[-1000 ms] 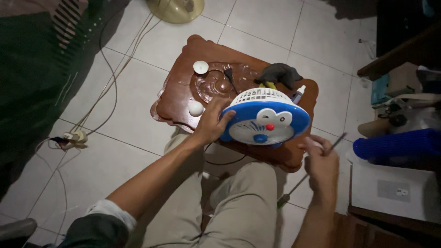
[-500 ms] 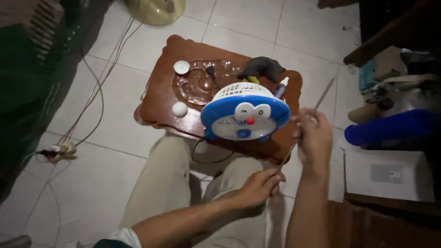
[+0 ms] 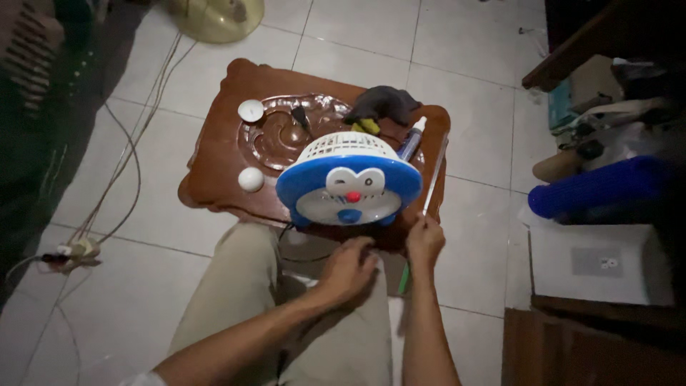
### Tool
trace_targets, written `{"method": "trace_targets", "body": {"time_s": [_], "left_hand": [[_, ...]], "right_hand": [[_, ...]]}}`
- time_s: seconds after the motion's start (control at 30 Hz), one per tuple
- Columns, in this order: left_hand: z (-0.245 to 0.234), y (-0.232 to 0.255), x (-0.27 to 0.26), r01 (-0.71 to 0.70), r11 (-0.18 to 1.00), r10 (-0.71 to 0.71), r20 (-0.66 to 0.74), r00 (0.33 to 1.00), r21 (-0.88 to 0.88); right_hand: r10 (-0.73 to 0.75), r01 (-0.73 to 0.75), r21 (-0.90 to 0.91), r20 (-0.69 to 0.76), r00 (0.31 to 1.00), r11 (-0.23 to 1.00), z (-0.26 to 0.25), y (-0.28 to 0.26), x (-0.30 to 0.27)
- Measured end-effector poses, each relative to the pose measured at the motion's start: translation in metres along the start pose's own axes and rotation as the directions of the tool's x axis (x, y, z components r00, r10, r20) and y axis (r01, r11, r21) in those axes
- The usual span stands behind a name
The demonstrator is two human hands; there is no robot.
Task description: The person disassembles a small blue and white fan using a screwdriver, removes the front grille and cap, and then reassembles the fan by screwing the parts back together.
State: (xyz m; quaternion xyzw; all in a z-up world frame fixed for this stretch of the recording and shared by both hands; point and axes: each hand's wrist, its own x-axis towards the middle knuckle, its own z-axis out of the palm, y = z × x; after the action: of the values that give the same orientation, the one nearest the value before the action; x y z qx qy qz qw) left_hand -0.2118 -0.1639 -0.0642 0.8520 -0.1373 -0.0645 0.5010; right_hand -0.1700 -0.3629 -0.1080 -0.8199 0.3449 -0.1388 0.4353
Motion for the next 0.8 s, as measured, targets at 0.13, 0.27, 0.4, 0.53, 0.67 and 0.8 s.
{"method": "trace_targets", "body": {"time_s": [0.13,0.27,0.4,0.53,0.67,0.8], "left_hand": [[-0.026,-0.015,0.001,0.024,1.000,-0.024,0.011,1.000,0.000],[-0.033,-0.030,0.001,0.041,0.998,-0.040,0.033,0.999,-0.056],[-0.034,-0.034,-0.002,0.065,0.998,-0.065,0.024,0.998,0.015],[-0.043,-0.032,-0.001,0.100,0.993,-0.101,-0.004,0.995,-0.068],[-0.061,-0.030,0.004,0.039,0.996,-0.044,-0.064,0.997,-0.074],[-0.089,-0.022,0.003,-0.132,0.991,0.134,-0.146,0.980,0.020]], "right_hand": [[-0.320,0.316,-0.056,-0.072,0.945,0.947,0.028,0.012,0.028],[-0.191,0.181,-0.150,-0.055,0.980,0.972,0.038,0.007,0.042],[-0.130,0.105,-0.375,-0.042,0.991,0.921,0.042,0.001,0.044],[-0.058,0.037,-0.422,-0.037,0.998,0.906,0.045,-0.008,0.051],[-0.261,0.223,-0.404,-0.042,0.964,0.887,0.041,-0.001,0.042],[-0.321,0.292,-0.264,-0.071,0.944,0.919,0.034,0.008,0.040]]}}
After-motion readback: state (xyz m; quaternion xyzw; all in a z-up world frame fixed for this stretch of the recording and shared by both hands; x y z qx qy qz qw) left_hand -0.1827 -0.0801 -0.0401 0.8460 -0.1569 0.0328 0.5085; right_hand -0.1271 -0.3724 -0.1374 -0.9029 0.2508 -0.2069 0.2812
